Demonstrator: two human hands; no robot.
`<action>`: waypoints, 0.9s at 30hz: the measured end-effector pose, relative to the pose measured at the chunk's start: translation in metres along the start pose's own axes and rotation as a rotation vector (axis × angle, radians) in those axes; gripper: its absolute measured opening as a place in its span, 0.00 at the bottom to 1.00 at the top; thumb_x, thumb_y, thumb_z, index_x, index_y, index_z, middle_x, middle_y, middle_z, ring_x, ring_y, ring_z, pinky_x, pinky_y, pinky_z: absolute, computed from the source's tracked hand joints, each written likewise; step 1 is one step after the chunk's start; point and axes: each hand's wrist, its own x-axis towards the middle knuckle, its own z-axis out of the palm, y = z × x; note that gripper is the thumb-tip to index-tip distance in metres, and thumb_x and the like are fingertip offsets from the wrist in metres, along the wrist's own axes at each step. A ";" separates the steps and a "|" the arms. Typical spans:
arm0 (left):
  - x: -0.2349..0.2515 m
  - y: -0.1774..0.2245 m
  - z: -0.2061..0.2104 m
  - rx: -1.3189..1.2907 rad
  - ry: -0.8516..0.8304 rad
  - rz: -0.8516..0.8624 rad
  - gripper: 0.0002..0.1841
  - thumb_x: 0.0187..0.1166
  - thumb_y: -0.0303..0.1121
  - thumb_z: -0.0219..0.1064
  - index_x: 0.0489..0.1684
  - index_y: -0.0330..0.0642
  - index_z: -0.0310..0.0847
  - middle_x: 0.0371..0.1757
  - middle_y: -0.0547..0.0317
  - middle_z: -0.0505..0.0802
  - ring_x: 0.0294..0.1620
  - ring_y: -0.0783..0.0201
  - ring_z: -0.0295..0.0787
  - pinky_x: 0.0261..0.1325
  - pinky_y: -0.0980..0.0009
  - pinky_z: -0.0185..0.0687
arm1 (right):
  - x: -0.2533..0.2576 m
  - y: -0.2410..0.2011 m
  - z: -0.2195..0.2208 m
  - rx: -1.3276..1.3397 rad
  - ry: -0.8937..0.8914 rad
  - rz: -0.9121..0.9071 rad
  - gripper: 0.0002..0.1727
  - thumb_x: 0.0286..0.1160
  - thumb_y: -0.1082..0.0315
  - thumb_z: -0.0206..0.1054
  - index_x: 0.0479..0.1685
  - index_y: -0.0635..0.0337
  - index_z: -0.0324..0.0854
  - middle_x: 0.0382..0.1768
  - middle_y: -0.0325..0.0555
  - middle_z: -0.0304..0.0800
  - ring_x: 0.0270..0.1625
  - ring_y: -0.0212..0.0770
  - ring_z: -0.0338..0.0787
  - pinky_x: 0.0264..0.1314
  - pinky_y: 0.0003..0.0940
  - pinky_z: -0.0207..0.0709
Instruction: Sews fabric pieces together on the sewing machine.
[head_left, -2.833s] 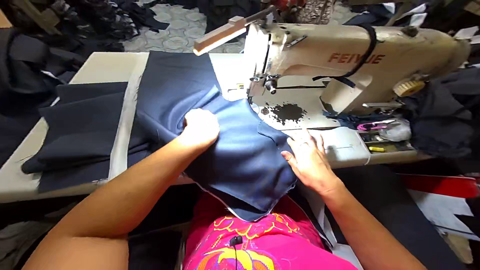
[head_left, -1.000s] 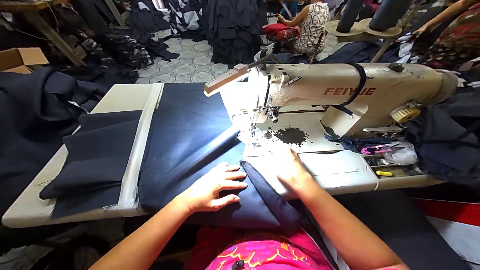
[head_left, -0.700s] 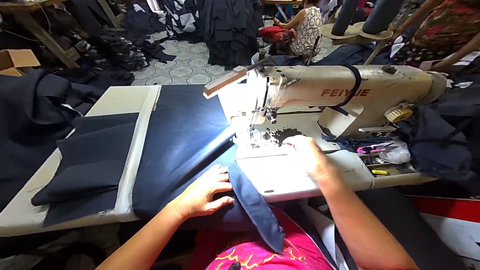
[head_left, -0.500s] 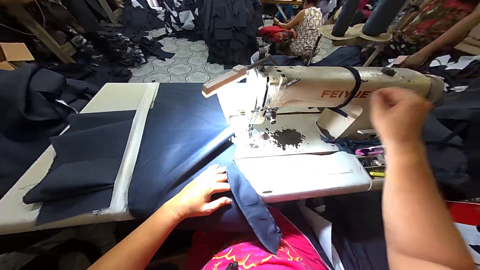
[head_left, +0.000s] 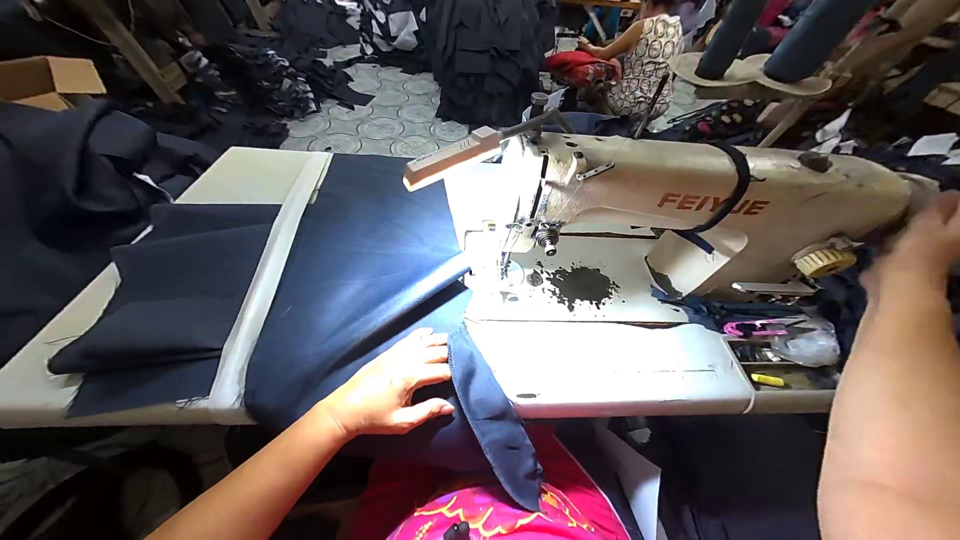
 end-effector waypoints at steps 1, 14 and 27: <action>0.000 0.000 0.000 0.005 0.004 0.000 0.26 0.86 0.58 0.56 0.58 0.47 0.90 0.69 0.58 0.91 0.81 0.58 0.77 0.88 0.48 0.60 | -0.015 0.011 0.000 0.086 0.002 -0.019 0.34 0.94 0.52 0.41 0.88 0.70 0.54 0.86 0.62 0.62 0.88 0.44 0.66 0.90 0.39 0.61; 0.000 0.000 0.001 0.011 0.010 0.007 0.26 0.86 0.57 0.56 0.59 0.47 0.90 0.70 0.57 0.91 0.82 0.57 0.76 0.87 0.48 0.60 | -0.006 -0.006 0.004 0.103 0.077 0.080 0.36 0.93 0.44 0.40 0.86 0.65 0.62 0.83 0.56 0.69 0.85 0.39 0.70 0.87 0.39 0.65; 0.029 -0.006 0.001 0.031 -0.083 -0.097 0.34 0.85 0.65 0.50 0.77 0.51 0.79 0.83 0.55 0.80 0.91 0.50 0.62 0.87 0.32 0.52 | -0.315 -0.114 0.063 0.211 -0.416 -0.675 0.23 0.84 0.64 0.57 0.69 0.73 0.75 0.66 0.61 0.85 0.71 0.40 0.85 0.73 0.35 0.79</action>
